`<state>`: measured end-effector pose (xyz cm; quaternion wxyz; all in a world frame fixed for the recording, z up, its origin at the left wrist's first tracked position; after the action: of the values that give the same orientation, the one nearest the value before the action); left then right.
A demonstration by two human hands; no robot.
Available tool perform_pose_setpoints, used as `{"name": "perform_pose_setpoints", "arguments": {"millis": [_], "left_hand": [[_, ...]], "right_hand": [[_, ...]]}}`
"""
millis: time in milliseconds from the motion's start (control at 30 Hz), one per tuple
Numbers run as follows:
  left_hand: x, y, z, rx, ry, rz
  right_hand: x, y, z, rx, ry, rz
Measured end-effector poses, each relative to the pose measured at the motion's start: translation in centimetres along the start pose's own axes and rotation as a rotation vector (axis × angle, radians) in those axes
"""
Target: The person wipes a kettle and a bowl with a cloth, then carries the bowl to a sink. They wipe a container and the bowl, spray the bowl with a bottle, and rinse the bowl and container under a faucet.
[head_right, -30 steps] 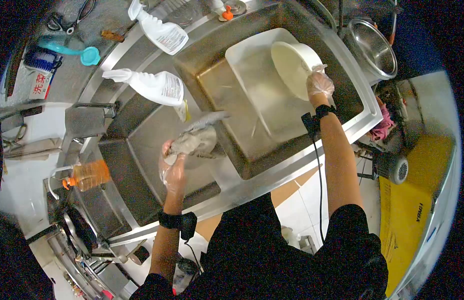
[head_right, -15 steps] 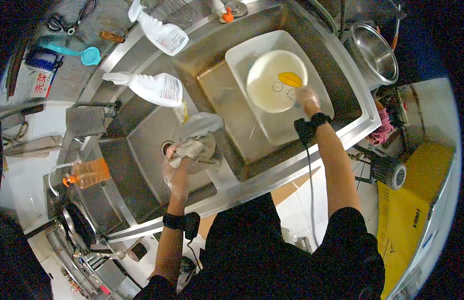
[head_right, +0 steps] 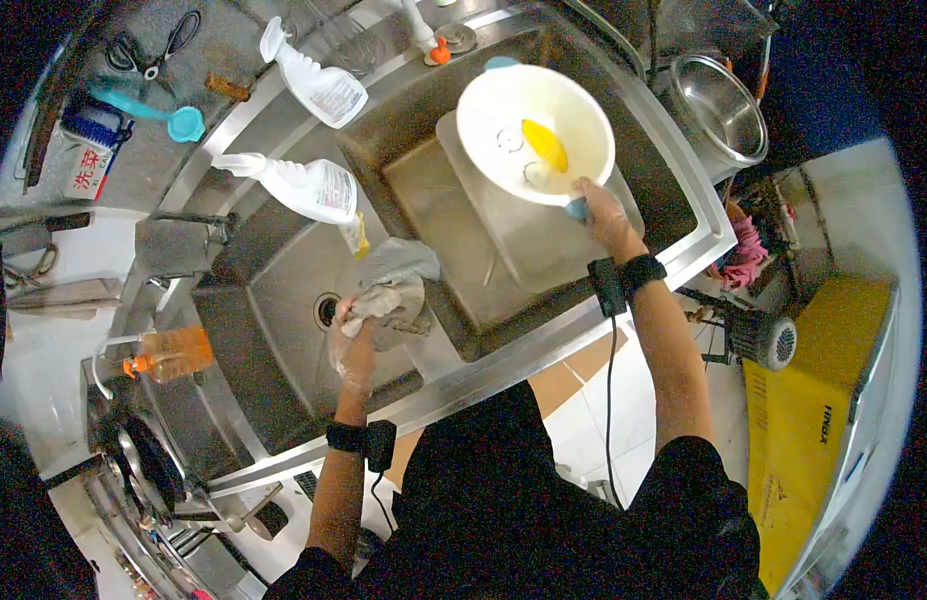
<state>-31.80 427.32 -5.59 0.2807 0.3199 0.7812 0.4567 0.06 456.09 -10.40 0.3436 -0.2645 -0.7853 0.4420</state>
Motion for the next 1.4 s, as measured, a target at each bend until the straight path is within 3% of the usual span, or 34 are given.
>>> {"name": "perform_pose_setpoints", "arguments": {"millis": [67, 100, 133, 200, 233, 267, 400, 467, 500, 533, 567, 600, 667, 767, 800, 933, 1167, 1233, 1400], "left_hand": [[0.0, -0.2, 0.0, 0.014, -0.001, 0.009], [-0.1, -0.5, -0.1, 0.028, -0.002, 0.011], [-0.1, -0.9, 0.0, 0.025, -0.001, 0.012], [-0.2, -2.1, 0.1, -0.083, 0.018, 0.019], [-0.1, -2.5, 0.2, -0.087, 0.018, 0.018], [0.0, -2.7, 0.1, -0.056, 0.033, 0.039], [-0.6, -0.8, -0.3, 0.076, 0.037, -0.023], [-0.5, -0.3, -0.5, 0.146, 0.062, 0.026], [-0.5, 0.3, -0.7, 0.213, 0.084, 0.077], [-0.6, 0.4, -0.8, 0.214, 0.087, 0.076], [-0.7, 0.1, -0.8, 0.186, 0.081, 0.025], [-0.8, -0.3, -0.7, 0.156, 0.076, -0.027], [-1.0, -0.1, -0.8, 0.167, 0.093, -0.013], [-1.6, 0.3, -1.0, 0.172, 0.112, -0.015], [-1.8, 0.3, -1.1, 0.165, 0.109, -0.033], [-2.0, -0.7, -1.0, 0.050, 0.090, 0.004], [-2.9, -1.6, -1.6, 0.041, 0.078, -0.018], [-3.2, -1.9, -1.9, 0.052, 0.086, 0.001], [-3.1, -3.1, -2.3, -0.033, 0.071, 0.013]], "right_hand": [[1.0, 0.3, -1.1, 0.068, 0.077, 0.135], [-0.3, 3.9, -1.8, 0.343, 0.225, 0.617], [-0.7, 4.1, -2.1, 0.340, 0.225, 0.616], [-3.6, 6.3, -2.2, 0.636, 0.363, 0.874], [-4.6, 6.3, -1.5, 0.768, 0.516, 0.959], [-5.1, 6.5, -1.1, 0.765, 0.515, 0.959], [-5.8, 9.8, -0.3, 0.760, 0.486, 0.939], [-4.4, 15.0, -1.5, 0.228, 0.223, 0.579], [-3.8, 13.4, -1.7, 0.230, 0.221, 0.578], [-3.1, 10.2, -2.3, 0.021, 0.188, 0.659], [-2.3, 7.0, -2.8, -0.191, 0.154, 0.735], [-1.3, 4.4, -2.6, -0.192, 0.152, 0.734], [-0.7, -0.4, -5.6, -0.513, 0.462, 0.763], [1.2, -1.9, -6.5, -0.664, 0.333, 0.608], [1.3, -1.6, -7.3, -0.713, 0.338, 0.703], [2.8, -4.9, -9.4, -0.784, 0.447, 0.672], [3.8, -11.0, -11.2, -0.965, 0.473, 0.311], [4.2, -15.2, -10.4, -1.042, 0.509, -0.140], [4.5, -20.2, -10.3, -1.121, 0.448, 0.009]]}}
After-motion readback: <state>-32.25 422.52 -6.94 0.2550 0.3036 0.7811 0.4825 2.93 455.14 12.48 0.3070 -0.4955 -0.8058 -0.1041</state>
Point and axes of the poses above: each hand's wrist, its own x-axis towards the middle knuckle, its own z-axis out of the palm, y = z × x, the point moved 9 cm from there along x, towards the middle knuckle, and after that the axes turned 14 degrees about x, right-handed, at the moved point
